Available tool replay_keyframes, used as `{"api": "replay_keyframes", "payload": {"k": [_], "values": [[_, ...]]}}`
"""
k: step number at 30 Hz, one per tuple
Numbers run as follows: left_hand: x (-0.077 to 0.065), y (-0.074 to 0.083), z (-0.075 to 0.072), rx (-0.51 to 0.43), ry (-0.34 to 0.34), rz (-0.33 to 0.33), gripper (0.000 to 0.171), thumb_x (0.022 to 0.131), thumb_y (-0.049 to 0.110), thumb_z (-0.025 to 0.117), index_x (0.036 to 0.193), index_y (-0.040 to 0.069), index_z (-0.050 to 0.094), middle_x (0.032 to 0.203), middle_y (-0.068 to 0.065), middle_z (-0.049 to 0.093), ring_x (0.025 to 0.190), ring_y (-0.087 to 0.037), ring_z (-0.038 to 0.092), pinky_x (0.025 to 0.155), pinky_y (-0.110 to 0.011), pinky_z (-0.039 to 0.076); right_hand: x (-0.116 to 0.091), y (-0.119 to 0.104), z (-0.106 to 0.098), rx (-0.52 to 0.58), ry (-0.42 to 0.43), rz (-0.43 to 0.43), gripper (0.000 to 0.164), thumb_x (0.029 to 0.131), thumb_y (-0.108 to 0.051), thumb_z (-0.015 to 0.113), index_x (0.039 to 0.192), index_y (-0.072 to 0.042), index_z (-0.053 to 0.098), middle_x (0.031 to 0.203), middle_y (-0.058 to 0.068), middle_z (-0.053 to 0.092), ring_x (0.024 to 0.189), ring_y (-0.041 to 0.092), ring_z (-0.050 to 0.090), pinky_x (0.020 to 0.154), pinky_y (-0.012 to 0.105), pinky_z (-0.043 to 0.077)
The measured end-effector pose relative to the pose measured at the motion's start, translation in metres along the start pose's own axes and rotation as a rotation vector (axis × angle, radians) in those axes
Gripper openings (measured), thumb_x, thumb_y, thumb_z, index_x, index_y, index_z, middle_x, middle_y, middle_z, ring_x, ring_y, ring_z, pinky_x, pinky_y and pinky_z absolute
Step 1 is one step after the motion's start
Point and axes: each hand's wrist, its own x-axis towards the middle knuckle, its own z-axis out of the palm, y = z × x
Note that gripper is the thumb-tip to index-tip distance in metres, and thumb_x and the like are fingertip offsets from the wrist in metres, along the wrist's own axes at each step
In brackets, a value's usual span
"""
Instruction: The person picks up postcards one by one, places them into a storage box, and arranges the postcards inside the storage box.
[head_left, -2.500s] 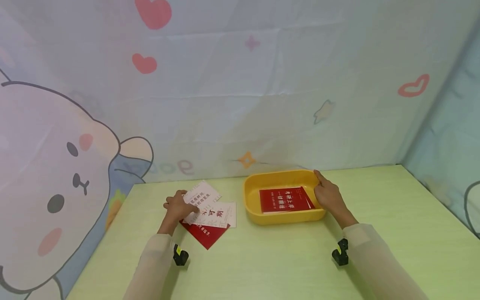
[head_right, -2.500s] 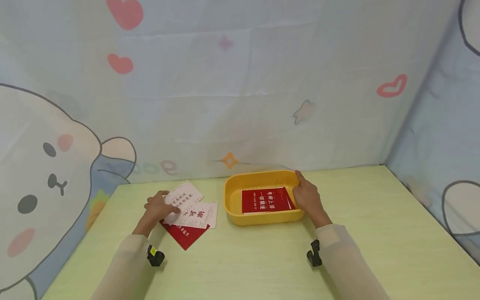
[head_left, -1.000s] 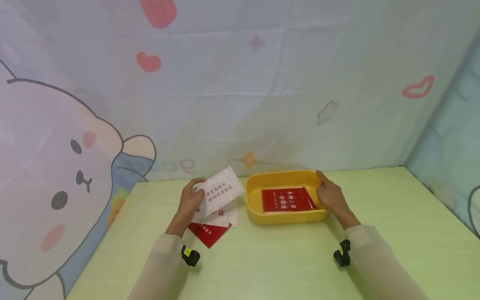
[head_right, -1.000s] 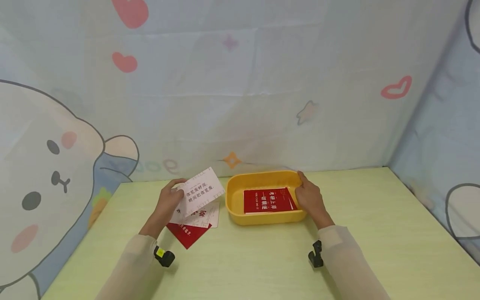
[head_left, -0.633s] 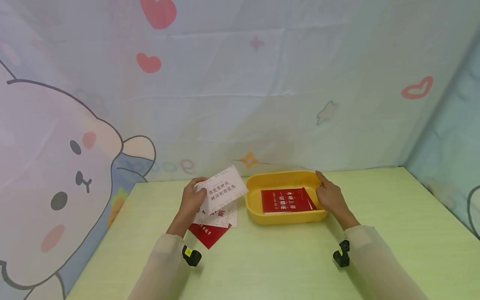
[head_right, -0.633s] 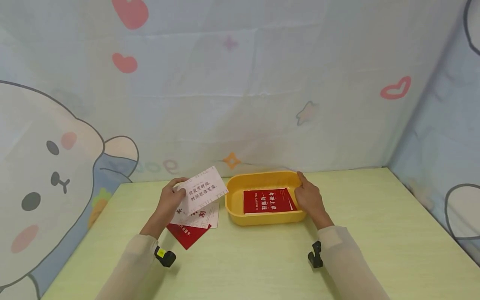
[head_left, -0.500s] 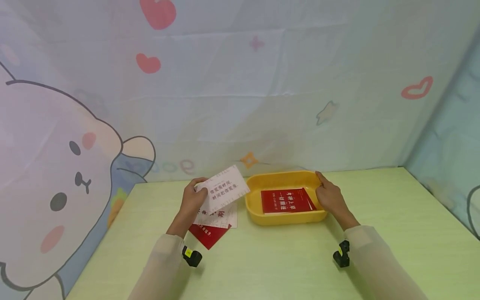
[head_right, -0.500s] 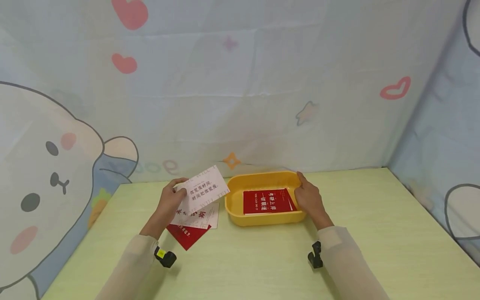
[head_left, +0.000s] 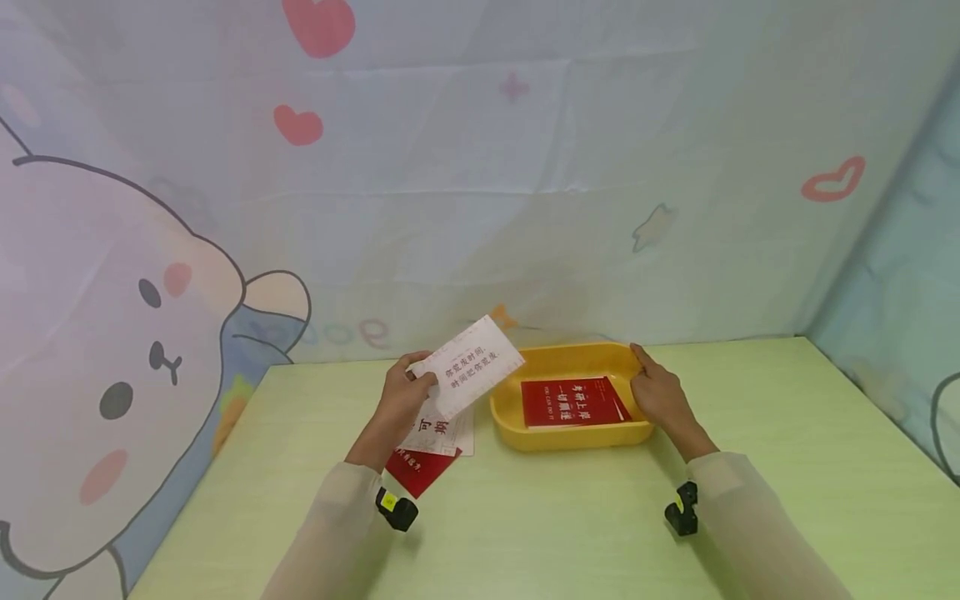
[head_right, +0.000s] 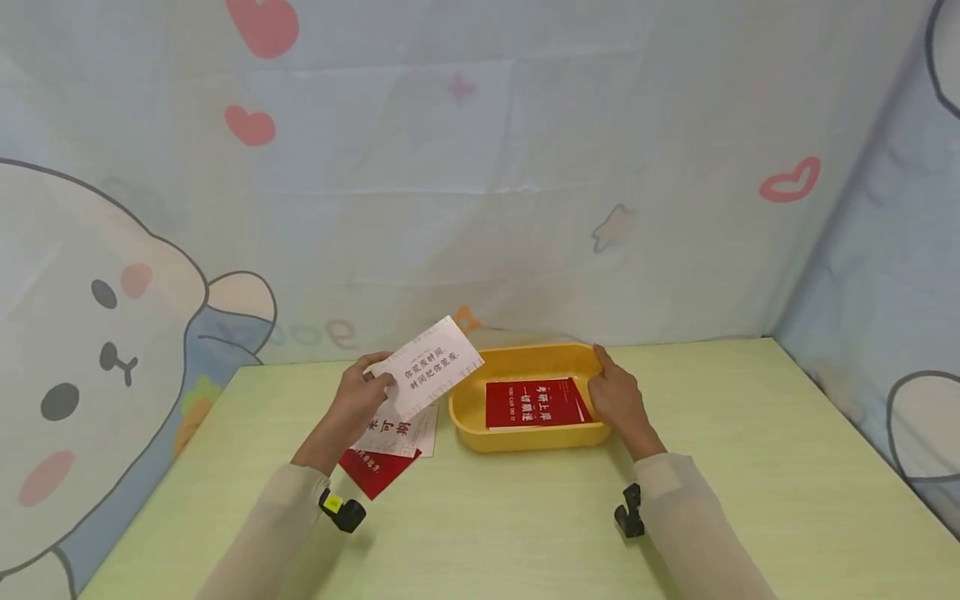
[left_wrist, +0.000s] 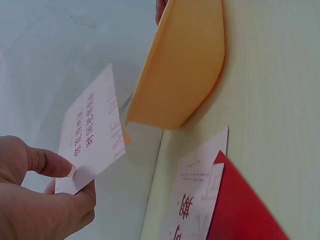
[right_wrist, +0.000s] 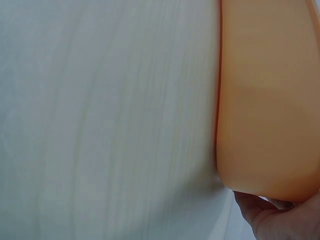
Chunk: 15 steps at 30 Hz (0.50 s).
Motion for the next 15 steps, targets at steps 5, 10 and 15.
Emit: {"api": "replay_keyframes", "payload": {"k": [5, 10, 15], "values": [[-0.001, 0.005, 0.01, -0.039, -0.045, 0.007, 0.049, 0.097, 0.009, 0.054, 0.144, 0.015, 0.044, 0.125, -0.017, 0.064, 0.092, -0.02, 0.062, 0.082, -0.036, 0.051, 0.0, 0.0, 0.0, -0.002, 0.007, -0.006, 0.062, 0.095, -0.012, 0.021, 0.156, -0.001, 0.021, 0.155, 0.031, 0.032, 0.113, 0.038, 0.048, 0.099, 0.052, 0.043], [-0.003, 0.009, 0.021, -0.115, -0.131, 0.045, 0.051, 0.097, 0.003, 0.053, 0.146, 0.008, 0.041, 0.129, -0.021, 0.061, 0.102, -0.022, 0.064, 0.09, -0.037, 0.052, 0.0, 0.0, -0.001, 0.006, 0.009, -0.008, 0.062, 0.096, -0.013, 0.022, 0.157, -0.001, 0.02, 0.156, 0.03, 0.031, 0.111, 0.039, 0.049, 0.098, 0.052, 0.044], [-0.006, 0.01, 0.027, -0.139, -0.165, 0.042, 0.051, 0.097, 0.001, 0.053, 0.146, 0.007, 0.042, 0.124, -0.018, 0.062, 0.103, -0.02, 0.064, 0.095, -0.035, 0.052, -0.001, 0.0, 0.0, 0.001, -0.008, -0.003, 0.062, 0.096, -0.012, 0.021, 0.157, -0.001, 0.019, 0.156, 0.031, 0.031, 0.116, 0.04, 0.047, 0.097, 0.049, 0.043]]}}
